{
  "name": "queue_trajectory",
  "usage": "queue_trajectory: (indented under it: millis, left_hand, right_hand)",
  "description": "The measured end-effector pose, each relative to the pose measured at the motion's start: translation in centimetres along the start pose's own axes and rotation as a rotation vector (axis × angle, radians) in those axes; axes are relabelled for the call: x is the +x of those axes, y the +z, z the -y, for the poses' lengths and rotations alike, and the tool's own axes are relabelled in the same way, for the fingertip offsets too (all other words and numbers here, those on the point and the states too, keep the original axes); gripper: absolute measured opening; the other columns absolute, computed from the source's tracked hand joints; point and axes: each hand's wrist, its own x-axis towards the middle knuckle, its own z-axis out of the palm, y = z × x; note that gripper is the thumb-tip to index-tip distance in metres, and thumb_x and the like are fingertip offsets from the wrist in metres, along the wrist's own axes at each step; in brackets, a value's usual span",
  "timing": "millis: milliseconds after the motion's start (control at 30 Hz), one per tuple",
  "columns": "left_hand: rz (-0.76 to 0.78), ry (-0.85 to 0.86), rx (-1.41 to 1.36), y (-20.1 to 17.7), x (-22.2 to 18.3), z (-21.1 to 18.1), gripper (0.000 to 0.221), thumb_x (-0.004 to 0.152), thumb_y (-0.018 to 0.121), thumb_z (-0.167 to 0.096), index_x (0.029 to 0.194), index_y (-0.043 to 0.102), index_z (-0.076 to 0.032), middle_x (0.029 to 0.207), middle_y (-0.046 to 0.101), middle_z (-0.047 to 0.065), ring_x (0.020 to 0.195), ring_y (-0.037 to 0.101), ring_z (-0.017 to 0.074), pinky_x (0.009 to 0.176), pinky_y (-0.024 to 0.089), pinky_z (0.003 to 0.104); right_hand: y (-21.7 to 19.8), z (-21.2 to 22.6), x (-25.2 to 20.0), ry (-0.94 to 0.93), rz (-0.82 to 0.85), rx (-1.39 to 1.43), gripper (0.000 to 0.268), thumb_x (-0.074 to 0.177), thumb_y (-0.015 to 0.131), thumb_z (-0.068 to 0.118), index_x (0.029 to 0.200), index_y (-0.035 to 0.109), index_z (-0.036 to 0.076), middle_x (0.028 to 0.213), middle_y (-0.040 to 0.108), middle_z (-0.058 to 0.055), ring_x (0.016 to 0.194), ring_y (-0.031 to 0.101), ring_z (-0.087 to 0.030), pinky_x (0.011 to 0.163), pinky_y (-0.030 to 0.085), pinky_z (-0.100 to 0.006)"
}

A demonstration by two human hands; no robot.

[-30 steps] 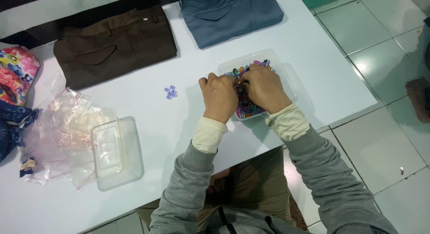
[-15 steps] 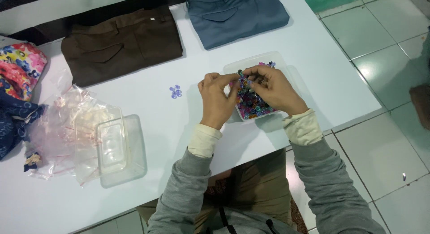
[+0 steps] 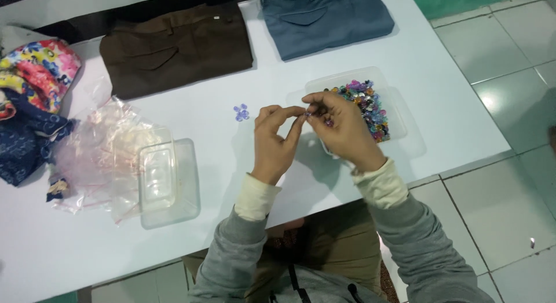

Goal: Sorting and arranging small colorful plastic clips from a container onto a table surface.

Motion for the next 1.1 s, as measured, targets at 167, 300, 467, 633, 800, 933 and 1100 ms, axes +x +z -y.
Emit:
queue_trajectory:
  millis: [167,300,467,633,800,933,1100]
  left_hand:
    - [-0.052,-0.011,0.166,-5.1,-1.6,2.3,0.014,0.092,0.076,-0.01,0.104,0.077,-0.017,0.095,0.077,0.002,0.1,0.061,0.0247,0.098,0.042,0.042]
    - [-0.038,-0.209,0.401,-8.0,-2.6,5.5,0.01,0.092,0.075,-0.016,0.1,0.077,-0.022,0.092,0.075,-0.003,0.105,0.06,0.0244,0.097,0.04,0.041]
    - [-0.077,-0.223,0.483,-8.8,-2.2,9.3,0.01,0.088,0.078,-0.015,0.096,0.076,-0.021,0.088,0.075,-0.002,0.103,0.062,0.0253,0.097,0.04,0.042]
    - [-0.071,-0.222,0.537,-8.4,-1.9,11.0,0.012,0.086,0.079,-0.018,0.096,0.075,-0.023,0.087,0.074,-0.004,0.104,0.061,0.0228,0.099,0.038,0.042]
    - [-0.086,-0.14,0.525,-8.2,-2.0,12.4,0.015,0.084,0.081,-0.019,0.095,0.075,-0.026,0.087,0.073,-0.006,0.103,0.06,0.0203,0.098,0.037,0.04]
    - [-0.071,-0.142,0.508,-8.4,-1.8,12.3,0.015,0.084,0.081,-0.02,0.097,0.075,-0.026,0.088,0.074,-0.005,0.105,0.061,0.0203,0.1,0.037,0.04]
    - [-0.06,-0.148,0.484,-8.3,-1.6,11.6,0.012,0.089,0.079,-0.014,0.098,0.076,-0.021,0.089,0.074,-0.003,0.103,0.059,0.02,0.096,0.036,0.038]
  right_hand:
    - [5.3,1.3,-0.6,-0.081,0.035,-0.101,0.036,0.085,0.07,-0.01,0.119,0.07,0.0,0.094,0.067,-0.016,0.086,0.072,-0.028,0.069,0.06,-0.031]
    - [9.2,-1.8,0.4,0.003,0.07,-0.158,0.035,0.084,0.069,-0.012,0.117,0.07,-0.001,0.094,0.067,-0.017,0.086,0.072,-0.03,0.072,0.06,-0.033]
    - [12.0,-6.1,2.7,0.082,0.061,-0.175,0.033,0.083,0.071,-0.01,0.115,0.071,0.0,0.091,0.07,-0.017,0.084,0.072,-0.027,0.071,0.06,-0.033]
    - [13.2,-7.3,4.1,0.074,0.053,-0.162,0.03,0.083,0.074,-0.006,0.112,0.072,0.003,0.088,0.072,-0.012,0.078,0.067,-0.018,0.066,0.056,-0.03]
    - [13.6,-7.7,4.2,0.03,0.022,-0.202,0.026,0.084,0.078,0.002,0.109,0.075,0.009,0.091,0.077,-0.009,0.073,0.064,-0.017,0.063,0.055,-0.031]
    - [13.3,-8.4,4.3,0.013,0.005,-0.194,0.031,0.081,0.082,0.004,0.111,0.074,0.008,0.092,0.076,-0.01,0.073,0.061,-0.017,0.061,0.052,-0.03]
    - [12.8,-6.8,4.6,0.014,0.039,-0.276,0.016,0.083,0.083,0.006,0.098,0.078,0.008,0.085,0.07,-0.01,0.068,0.062,-0.016,0.057,0.05,-0.029]
